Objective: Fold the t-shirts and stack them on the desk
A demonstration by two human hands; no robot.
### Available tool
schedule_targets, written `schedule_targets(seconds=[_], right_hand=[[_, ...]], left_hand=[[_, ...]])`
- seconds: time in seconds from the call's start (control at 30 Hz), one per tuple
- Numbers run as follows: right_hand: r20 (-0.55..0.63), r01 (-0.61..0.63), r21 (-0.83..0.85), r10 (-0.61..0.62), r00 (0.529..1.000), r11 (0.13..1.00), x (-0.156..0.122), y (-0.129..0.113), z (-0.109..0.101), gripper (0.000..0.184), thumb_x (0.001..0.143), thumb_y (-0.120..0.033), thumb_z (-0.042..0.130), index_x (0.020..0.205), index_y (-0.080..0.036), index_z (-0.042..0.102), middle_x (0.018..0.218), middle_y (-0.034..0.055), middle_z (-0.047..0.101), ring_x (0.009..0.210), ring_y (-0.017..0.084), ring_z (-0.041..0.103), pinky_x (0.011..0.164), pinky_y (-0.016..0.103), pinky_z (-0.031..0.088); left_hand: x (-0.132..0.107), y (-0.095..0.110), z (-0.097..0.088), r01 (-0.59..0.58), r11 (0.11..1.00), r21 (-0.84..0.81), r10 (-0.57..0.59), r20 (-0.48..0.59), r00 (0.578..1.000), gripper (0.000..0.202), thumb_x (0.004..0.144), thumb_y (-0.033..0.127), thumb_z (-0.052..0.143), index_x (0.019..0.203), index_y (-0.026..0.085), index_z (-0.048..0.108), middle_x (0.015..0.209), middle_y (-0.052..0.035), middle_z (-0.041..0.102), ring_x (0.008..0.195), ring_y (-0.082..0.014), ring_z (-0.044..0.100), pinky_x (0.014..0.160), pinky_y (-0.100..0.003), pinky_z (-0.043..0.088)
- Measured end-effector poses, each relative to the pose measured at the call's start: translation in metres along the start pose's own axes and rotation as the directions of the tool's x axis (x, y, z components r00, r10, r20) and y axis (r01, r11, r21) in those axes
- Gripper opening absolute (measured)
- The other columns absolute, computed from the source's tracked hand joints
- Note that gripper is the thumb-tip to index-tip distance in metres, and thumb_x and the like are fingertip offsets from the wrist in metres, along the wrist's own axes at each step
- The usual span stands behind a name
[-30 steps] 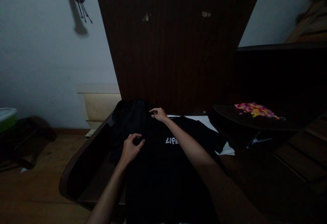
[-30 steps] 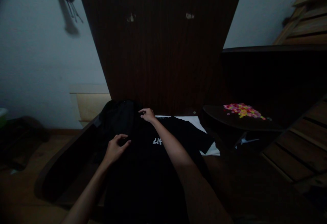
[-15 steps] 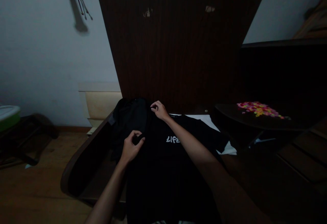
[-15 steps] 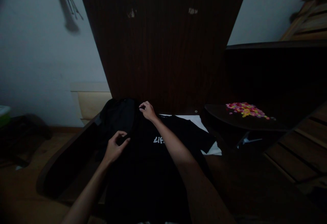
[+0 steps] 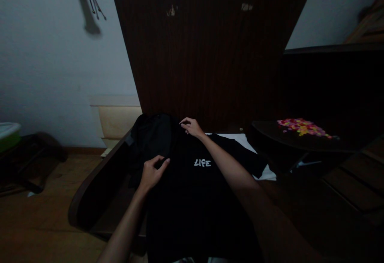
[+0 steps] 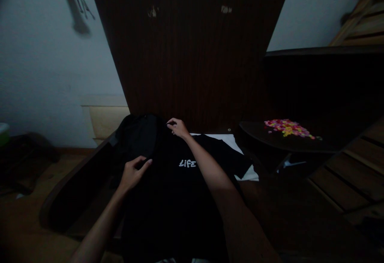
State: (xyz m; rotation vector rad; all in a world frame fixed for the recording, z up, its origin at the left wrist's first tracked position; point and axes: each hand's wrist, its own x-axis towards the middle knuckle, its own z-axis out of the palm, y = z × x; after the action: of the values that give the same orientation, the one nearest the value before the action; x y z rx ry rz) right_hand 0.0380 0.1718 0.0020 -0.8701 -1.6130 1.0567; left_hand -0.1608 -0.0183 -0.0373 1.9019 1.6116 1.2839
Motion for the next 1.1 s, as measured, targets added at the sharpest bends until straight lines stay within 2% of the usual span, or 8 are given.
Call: schedule_targets(seconds=[0.13, 0.27, 0.43, 0.57, 0.77, 0.93, 1.1], right_hand=[[-0.012, -0.005, 0.029, 0.005, 1.0, 1.0, 0.003, 0.003, 0.01, 0.016, 0.071, -0.032, 0.072, 0.077, -0.02, 0.063, 0.055, -0.0073, 0.055, 0.043, 0.008, 0.049, 0.041, 0.018, 0.035], [-0.054, 0.051, -0.008, -0.052, 0.997, 0.999, 0.008, 0.007, 0.023, 0.017, 0.072, -0.035, 0.07, 0.07, -0.02, 0.062, 0.058, -0.0067, 0.055, 0.049, 0.008, 0.049, 0.048, 0.019, 0.039], [-0.124, 0.03, 0.046, -0.024, 0.992, 0.999, 0.016, 0.011, 0.036, 0.011, 0.066, -0.02, 0.071, 0.073, -0.019, 0.064, 0.066, -0.0043, 0.062, 0.065, 0.012, 0.059, 0.068, 0.024, 0.048], [-0.177, 0.015, 0.097, 0.002, 0.984, 0.995, 0.022, 0.015, 0.047, 0.014, 0.064, -0.014, 0.068, 0.076, -0.02, 0.062, 0.069, -0.0037, 0.063, 0.069, 0.013, 0.062, 0.071, 0.026, 0.051], [-0.215, 0.037, -0.133, -0.065, 0.974, 0.99, 0.015, 0.019, 0.06, 0.009, 0.071, -0.014, 0.065, 0.076, -0.021, 0.062, 0.074, -0.0035, 0.065, 0.069, 0.013, 0.062, 0.073, 0.027, 0.051], [-0.245, 0.074, -0.309, -0.154, 0.957, 0.948, 0.004, 0.016, 0.055, 0.008, 0.073, -0.015, 0.067, 0.077, -0.021, 0.063, 0.086, -0.0009, 0.063, 0.068, 0.011, 0.059, 0.075, 0.027, 0.051], [-0.303, 0.025, -0.354, -0.14, 0.942, 0.935, -0.004, 0.009, 0.035, 0.01, 0.073, -0.012, 0.065, 0.078, -0.02, 0.063, 0.085, -0.0007, 0.06, 0.066, 0.011, 0.056, 0.073, 0.028, 0.051]], left_hand=[[0.0, 0.0, -0.002, -0.065, 0.998, 0.02, 0.067, -0.076, 0.995, 0.031, 0.078, 0.05, 0.06, 0.071, 0.02, 0.067, 0.073, -0.003, 0.072, 0.07, -0.0214, 0.067, 0.072, -0.032, 0.052], [0.001, -0.005, -0.003, -0.063, 0.997, 0.039, 0.068, -0.139, 0.988, 0.027, 0.076, 0.046, 0.061, 0.073, 0.021, 0.069, 0.078, -0.0052, 0.074, 0.076, -0.024, 0.069, 0.077, -0.035, 0.054], [0.002, -0.012, -0.001, -0.04, 0.999, 0.026, 0.043, -0.126, 0.991, 0.028, 0.076, 0.039, 0.057, 0.088, 0.019, 0.072, 0.09, -0.0068, 0.076, 0.087, -0.025, 0.07, 0.083, -0.037, 0.054], [0.003, -0.013, 0.0, 0.003, 1.0, 0.028, 0.0, -0.115, 0.993, 0.024, 0.073, 0.035, 0.055, 0.083, 0.019, 0.068, 0.081, -0.004, 0.074, 0.077, -0.0222, 0.069, 0.075, -0.033, 0.053], [0.004, -0.005, 0.0, 0.044, 0.998, 0.054, -0.038, -0.112, 0.993, 0.02, 0.075, 0.037, 0.054, 0.073, 0.019, 0.063, 0.068, 0.0001, 0.067, 0.066, -0.0179, 0.063, 0.065, -0.027, 0.048], [0.003, -0.004, 0.002, 0.045, 0.998, 0.049, -0.039, -0.124, 0.992, 0.036, 0.082, 0.053, 0.057, 0.071, 0.019, 0.064, 0.067, 0.0, 0.066, 0.066, -0.0169, 0.062, 0.065, -0.026, 0.046], [0.002, -0.009, 0.003, 0.006, 0.998, 0.061, 0.0, -0.111, 0.994, 0.037, 0.084, 0.054, 0.056, 0.075, 0.019, 0.066, 0.071, -0.0014, 0.07, 0.067, -0.0176, 0.065, 0.068, -0.027, 0.049]])
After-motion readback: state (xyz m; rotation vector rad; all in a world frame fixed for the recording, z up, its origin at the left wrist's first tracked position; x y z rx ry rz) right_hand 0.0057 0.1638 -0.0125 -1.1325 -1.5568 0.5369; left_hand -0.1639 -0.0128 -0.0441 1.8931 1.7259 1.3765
